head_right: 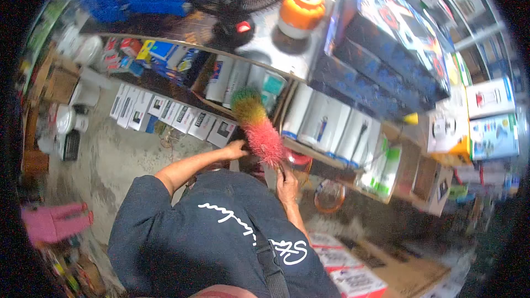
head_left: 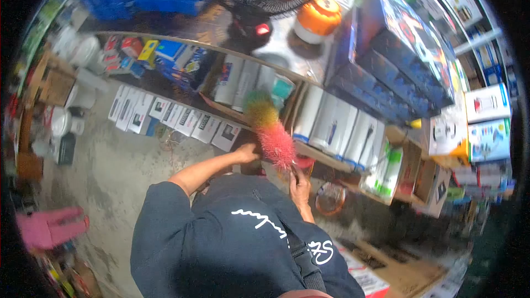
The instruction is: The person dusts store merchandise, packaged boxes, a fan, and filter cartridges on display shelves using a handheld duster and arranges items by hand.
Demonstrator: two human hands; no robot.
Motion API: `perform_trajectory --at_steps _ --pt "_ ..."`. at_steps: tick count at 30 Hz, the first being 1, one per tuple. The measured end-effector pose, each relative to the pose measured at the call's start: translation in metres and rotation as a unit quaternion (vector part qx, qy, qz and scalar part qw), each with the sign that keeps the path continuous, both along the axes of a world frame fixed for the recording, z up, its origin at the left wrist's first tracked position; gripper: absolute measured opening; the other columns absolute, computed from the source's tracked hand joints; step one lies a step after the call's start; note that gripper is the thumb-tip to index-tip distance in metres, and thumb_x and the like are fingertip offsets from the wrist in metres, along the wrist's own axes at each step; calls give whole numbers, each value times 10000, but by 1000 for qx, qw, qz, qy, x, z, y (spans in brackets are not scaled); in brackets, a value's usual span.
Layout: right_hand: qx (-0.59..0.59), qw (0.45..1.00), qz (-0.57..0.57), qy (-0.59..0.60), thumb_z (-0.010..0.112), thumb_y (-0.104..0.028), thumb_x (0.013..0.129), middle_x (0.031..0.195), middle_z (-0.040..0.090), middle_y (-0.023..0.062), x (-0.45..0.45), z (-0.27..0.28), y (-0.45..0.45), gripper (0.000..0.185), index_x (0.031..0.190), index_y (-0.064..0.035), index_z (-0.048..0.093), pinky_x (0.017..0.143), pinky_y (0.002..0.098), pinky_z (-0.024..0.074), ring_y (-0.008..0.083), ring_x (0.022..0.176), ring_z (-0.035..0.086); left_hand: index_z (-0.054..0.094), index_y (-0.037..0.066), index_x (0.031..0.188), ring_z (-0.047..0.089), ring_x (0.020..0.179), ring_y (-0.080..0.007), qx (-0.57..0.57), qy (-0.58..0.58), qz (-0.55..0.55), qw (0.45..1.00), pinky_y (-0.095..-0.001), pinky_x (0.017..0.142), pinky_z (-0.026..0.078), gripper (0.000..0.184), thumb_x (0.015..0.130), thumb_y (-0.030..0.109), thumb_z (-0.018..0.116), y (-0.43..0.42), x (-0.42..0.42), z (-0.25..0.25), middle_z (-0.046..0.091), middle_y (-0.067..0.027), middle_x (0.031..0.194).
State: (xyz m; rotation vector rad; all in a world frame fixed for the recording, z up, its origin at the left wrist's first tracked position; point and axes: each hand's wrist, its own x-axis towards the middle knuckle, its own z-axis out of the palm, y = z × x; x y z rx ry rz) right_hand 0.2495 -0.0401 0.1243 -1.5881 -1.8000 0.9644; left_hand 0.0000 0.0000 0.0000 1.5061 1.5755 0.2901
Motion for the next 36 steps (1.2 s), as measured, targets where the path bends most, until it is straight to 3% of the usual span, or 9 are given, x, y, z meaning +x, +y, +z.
perform_trajectory --at_steps 2,13,17,19,21,24,29,32,36 --pt "-7 997 48 62 523 -127 873 1034 605 192 -29 -14 25 270 1130 -48 551 807 355 462 321 953 594 622 60 1002 581 966 -338 -71 6 8 997 -403 841 446 379 715 304 651 -2 -13 60 621 -202 990" --pt "-24 984 164 66 529 -187 872 1039 618 161 -78 1 50 314 1131 -11 554 832 324 447 235 965 598 594 41 1084 586 958 -261 -109 -170 128 971 -354 831 443 473 737 354 659 -17 -73 31 613 -140 1053" --pt "-13 970 194 149 585 -126 845 981 633 93 -135 33 54 278 1075 29 579 792 278 460 144 905 581 573 52 1099 588 963 -288 -25 40 79 996 -372 835 452 499 725 373 655 -32 -163 -16 615 -155 1043" --pt "91 972 161 148 590 -94 832 856 621 62 -185 68 70 216 1003 37 603 691 263 460 110 782 558 563 51 1097 575 990 -303 -164 -29 120 979 -375 843 448 518 709 380 661 -33 -210 -11 607 -167 1044" --pt "53 988 98 111 591 -164 838 948 642 139 -228 104 90 282 1029 45 599 789 298 449 148 870 575 580 56 1062 580 976 -309 -53 15 103 993 -357 841 448 485 690 358 658 -42 -253 -29 617 -187 996" --pt "155 936 15 315 556 -137 882 761 538 -21 -304 136 121 194 1007 10 581 609 215 399 76 676 470 599 61 1023 590 946 -313 -21 -28 110 993 -365 823 452 430 703 344 647 -62 -318 -15 622 -190 971" --pt "203 941 -62 265 508 -149 910 711 425 -53 -378 146 129 269 1156 -39 517 497 200 278 39 589 350 643 -1 869 628 787 -283 -52 -81 136 986 -405 686 478 360 703 318 655 -101 -417 -20 647 -182 828" --pt "127 976 -71 165 513 -252 906 1071 607 150 -368 81 88 369 1168 6 534 891 310 397 182 1010 544 630 6 935 623 812 -262 -90 8 189 978 -372 722 481 372 710 298 670 -128 -455 -26 643 -159 890" --pt "55 977 -68 195 551 -231 883 1039 612 140 -369 63 22 374 1138 41 549 871 308 411 181 981 548 623 21 1014 618 737 -249 -161 89 142 973 -350 654 478 409 718 296 688 -145 -483 -39 650 -149 831"
